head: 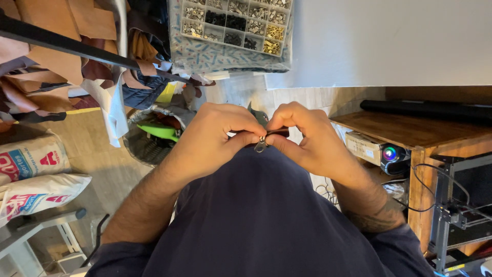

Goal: Attaching metal rivets to a leather strap with a zipper

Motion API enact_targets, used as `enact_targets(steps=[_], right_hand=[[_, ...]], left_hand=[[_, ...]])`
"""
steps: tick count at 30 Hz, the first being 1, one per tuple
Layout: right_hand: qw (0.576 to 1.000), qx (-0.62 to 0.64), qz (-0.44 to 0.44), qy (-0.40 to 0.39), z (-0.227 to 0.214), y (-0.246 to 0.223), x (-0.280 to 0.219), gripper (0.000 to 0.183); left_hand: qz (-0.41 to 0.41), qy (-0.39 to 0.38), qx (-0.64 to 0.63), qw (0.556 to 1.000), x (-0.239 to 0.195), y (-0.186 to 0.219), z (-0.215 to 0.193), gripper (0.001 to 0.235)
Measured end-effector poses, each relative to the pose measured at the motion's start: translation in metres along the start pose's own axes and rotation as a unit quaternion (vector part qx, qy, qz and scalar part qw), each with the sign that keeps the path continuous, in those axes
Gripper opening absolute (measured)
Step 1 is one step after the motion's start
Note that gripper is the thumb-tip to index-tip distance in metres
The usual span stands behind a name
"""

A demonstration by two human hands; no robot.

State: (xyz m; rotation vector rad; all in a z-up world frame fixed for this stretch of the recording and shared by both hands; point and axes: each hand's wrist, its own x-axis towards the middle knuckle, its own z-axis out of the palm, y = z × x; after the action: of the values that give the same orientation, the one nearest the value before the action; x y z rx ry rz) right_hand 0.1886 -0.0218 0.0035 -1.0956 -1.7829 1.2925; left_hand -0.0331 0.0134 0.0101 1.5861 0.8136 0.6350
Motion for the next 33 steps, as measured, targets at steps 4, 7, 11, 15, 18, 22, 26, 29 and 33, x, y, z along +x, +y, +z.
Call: enact_targets(steps=[4, 7, 11, 15, 18, 22, 26, 29, 33], right_hand=[[1.000, -0.006, -0.008, 0.003, 0.003, -0.008, 0.005, 0.013], [0.999, -0.009, -0.033, 0.008, 0.005, -0.011, 0.006, 0.013], [0.998, -0.009, -0.055, 0.005, 0.006, -0.009, 0.006, 0.012], [0.998, -0.030, -0.060, -0.002, 0.005, -0.004, 0.005, 0.010], [0.998, -0.031, -0.051, 0.003, 0.004, -0.012, 0.009, 0.012], [1.000, 0.012, -0.020, 0.004, 0.002, -0.003, 0.003, 0.017], [1.000, 0.015, 0.008, 0.013, 0.001, 0.002, -0.002, 0.030], [1.000, 0.013, 0.011, 0.010, 0.000, 0.004, -0.003, 0.035], [0.998, 0.041, 0.011, 0.048, 0.003, -0.001, 0.002, 0.027]], left_hand=[[-0.036, 0.000, -0.018, 0.999, -0.003, -0.010, 0.001, 0.013], [-0.051, -0.008, -0.020, 0.998, -0.003, -0.011, 0.000, 0.014], [-0.025, 0.007, -0.010, 1.000, -0.004, -0.009, 0.002, 0.018], [0.004, 0.049, -0.004, 0.999, -0.006, -0.013, 0.009, 0.018], [0.024, 0.066, 0.012, 0.997, -0.008, -0.010, 0.007, 0.016], [0.038, 0.064, 0.021, 0.997, -0.007, -0.005, 0.000, 0.013], [0.055, 0.036, 0.018, 0.998, -0.007, 0.000, -0.002, 0.012], [0.064, 0.013, 0.024, 0.998, -0.007, 0.003, -0.003, 0.013], [0.055, 0.002, 0.022, 0.998, -0.006, -0.001, -0.004, 0.015]])
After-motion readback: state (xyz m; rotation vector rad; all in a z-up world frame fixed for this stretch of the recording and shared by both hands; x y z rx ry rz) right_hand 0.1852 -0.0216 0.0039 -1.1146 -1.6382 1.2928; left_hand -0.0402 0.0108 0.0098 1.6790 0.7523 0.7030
